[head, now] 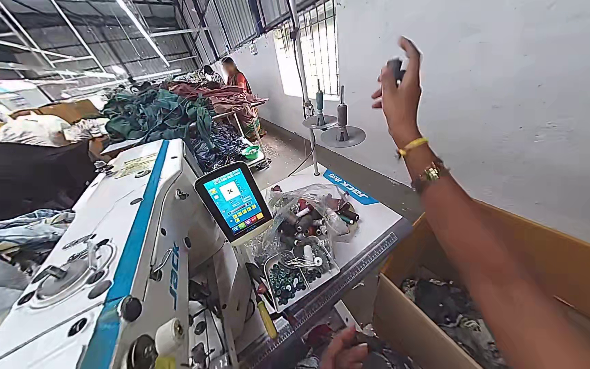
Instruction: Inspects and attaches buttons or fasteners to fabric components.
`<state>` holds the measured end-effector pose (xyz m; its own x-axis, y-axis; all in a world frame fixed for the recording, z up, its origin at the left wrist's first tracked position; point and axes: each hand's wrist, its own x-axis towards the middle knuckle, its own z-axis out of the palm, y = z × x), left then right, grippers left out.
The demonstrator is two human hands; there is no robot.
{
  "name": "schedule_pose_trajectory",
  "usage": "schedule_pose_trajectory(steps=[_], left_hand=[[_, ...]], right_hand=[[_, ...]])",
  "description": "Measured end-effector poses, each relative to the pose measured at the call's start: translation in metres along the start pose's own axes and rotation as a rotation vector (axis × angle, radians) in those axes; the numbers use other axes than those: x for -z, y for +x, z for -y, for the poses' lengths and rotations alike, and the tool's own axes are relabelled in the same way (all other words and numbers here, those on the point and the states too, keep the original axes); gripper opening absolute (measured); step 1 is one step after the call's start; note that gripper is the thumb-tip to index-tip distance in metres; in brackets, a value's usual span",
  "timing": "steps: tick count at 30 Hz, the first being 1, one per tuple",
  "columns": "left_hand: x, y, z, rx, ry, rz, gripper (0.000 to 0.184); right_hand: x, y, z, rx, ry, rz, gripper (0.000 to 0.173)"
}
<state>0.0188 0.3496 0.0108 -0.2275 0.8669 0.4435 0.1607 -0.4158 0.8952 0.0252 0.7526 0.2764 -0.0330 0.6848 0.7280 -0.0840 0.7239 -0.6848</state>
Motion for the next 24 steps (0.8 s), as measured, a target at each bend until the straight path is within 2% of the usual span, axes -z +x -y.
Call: schedule_pose_trajectory(steps=[1, 2, 4, 6, 7, 9, 10, 11, 13, 14, 16, 18, 20, 24], left_hand=[[0.001, 0.003, -0.004, -0.025, 0.009, -0.016, 0.039], [0.001, 0.006, -0.007, -0.046, 0.013, -0.046, 0.033], [-0.001, 0.014, -0.013, -0.050, 0.018, -0.150, 0.024], [-0.006, 0.022, -0.020, 0.019, 0.067, -0.264, 0.025], [-0.007, 0.024, -0.021, 0.079, 0.108, -0.244, 0.036], [-0.005, 0.025, -0.023, 0.222, 0.165, -0.014, 0.069], [-0.007, 0.022, -0.026, 0.239, 0.151, 0.106, 0.073], [-0.011, 0.020, -0.029, 0.244, 0.091, 0.189, 0.064], [-0.019, 0.018, -0.035, 0.239, 0.006, 0.266, 0.031], [-0.020, 0.019, -0.036, 0.194, 0.172, 0.251, 0.031], [-0.027, 0.022, -0.035, 0.115, 0.751, 0.168, 0.027], [-0.039, 0.025, -0.027, 0.070, 1.190, 0.142, 0.019], [-0.042, 0.028, -0.023, 0.018, 1.212, 0.076, 0.021], [-0.028, 0.028, -0.029, -0.046, 0.821, -0.045, 0.027]], right_hand=[[0.014, -0.029, 0.008, -0.095, 0.122, 0.066, 0.066], [0.030, -0.065, 0.015, -0.199, 0.205, 0.128, 0.070], [0.062, -0.148, 0.027, -0.364, 0.274, 0.262, 0.065], [0.086, -0.241, 0.033, -0.437, 0.272, 0.344, 0.064], [0.097, -0.294, 0.033, -0.465, 0.249, 0.397, 0.062], [0.118, -0.390, 0.031, -0.510, 0.220, 0.566, 0.050], [0.130, -0.427, 0.032, -0.560, 0.236, 0.664, 0.044], [0.140, -0.451, 0.035, -0.647, 0.278, 0.742, 0.037], [0.157, -0.462, 0.037, -0.817, 0.437, 0.809, 0.034], [0.162, -0.451, 0.035, -0.840, 0.476, 0.787, 0.041], [0.156, -0.425, 0.030, -0.791, 0.386, 0.687, 0.036], [0.140, -0.403, 0.029, -0.570, 0.196, 0.609, 0.032], [0.126, -0.391, 0.029, -0.349, 0.063, 0.562, 0.032], [0.111, -0.386, 0.040, -0.147, 0.134, 0.564, 0.040]])
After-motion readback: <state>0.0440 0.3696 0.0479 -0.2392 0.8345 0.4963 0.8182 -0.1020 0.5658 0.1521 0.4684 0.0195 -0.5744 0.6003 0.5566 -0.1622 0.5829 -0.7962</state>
